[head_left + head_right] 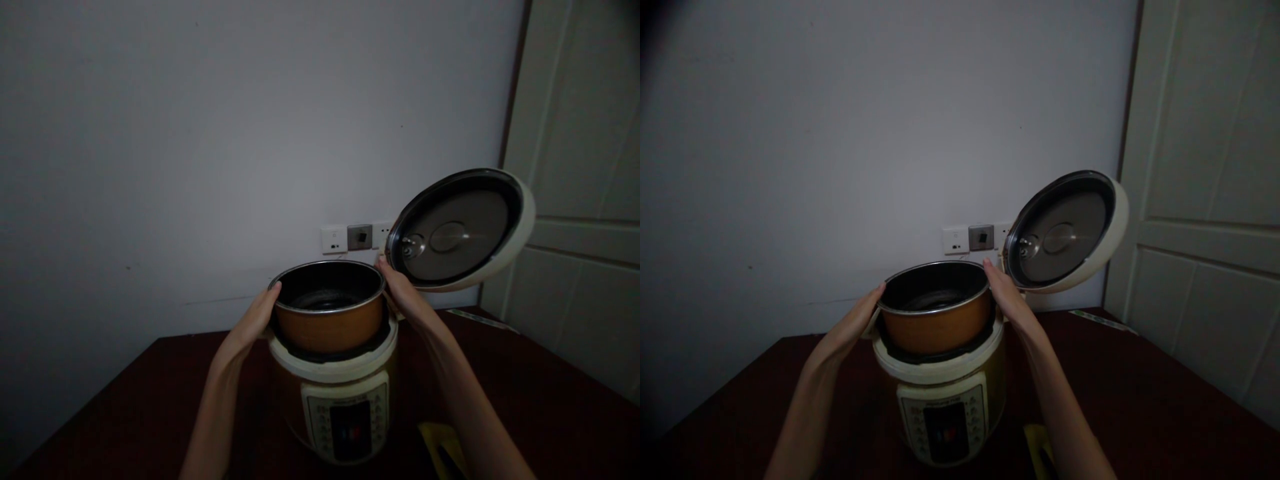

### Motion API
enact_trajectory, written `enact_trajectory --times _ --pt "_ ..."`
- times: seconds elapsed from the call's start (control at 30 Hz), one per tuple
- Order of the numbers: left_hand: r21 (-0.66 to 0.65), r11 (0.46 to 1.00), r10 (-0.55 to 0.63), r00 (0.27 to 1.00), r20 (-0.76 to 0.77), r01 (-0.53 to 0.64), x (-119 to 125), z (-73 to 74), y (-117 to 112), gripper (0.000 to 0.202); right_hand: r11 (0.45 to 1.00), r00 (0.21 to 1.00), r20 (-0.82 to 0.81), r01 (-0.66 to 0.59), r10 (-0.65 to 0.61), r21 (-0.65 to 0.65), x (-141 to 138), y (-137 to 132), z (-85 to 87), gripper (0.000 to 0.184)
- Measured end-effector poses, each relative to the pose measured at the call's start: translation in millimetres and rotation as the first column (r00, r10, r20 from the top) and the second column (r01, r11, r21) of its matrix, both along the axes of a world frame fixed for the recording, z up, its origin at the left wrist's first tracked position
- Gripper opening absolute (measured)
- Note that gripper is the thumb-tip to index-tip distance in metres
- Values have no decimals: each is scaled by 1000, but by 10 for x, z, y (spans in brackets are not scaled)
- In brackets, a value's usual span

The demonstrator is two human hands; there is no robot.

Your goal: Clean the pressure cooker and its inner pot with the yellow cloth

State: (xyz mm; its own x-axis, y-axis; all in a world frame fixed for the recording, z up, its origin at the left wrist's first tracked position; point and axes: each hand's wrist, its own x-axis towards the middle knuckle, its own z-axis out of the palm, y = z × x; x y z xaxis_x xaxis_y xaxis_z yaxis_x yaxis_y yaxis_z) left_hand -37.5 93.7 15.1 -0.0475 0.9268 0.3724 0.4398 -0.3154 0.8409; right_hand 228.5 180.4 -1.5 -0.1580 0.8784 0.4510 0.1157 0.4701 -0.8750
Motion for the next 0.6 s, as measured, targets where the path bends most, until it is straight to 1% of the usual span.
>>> enact_trajectory --times 0.07,0.13,0.23,0.43,0.5,0.6 --pt "-14 1000 20 999 -27 -20 -6 -2 -12 56 1000 1000 6 13 -13 9 -12 -24 10 57" --pt "-37 997 64 997 -45 -66 -18 -4 -31 53 999 999 13 39 -40 31 -20 -28 5 50" --pt "-87 991 94 993 -74 -100 -40 0 -69 51 996 995 62 77 -80 50 -16 -14 -10 45" --pt "-123 990 54 990 -133 -71 -56 18 -109 50 991 962 243 131 -124 -10 23 46 -34 44" --pt "-131 989 42 989 -142 -60 -49 20 -115 51 988 951 273 155 -145 -16 33 70 -53 46" --pt "-133 990 28 987 -156 -49 -38 19 -123 53 989 945 293 151 -143 -4 45 91 -88 46"
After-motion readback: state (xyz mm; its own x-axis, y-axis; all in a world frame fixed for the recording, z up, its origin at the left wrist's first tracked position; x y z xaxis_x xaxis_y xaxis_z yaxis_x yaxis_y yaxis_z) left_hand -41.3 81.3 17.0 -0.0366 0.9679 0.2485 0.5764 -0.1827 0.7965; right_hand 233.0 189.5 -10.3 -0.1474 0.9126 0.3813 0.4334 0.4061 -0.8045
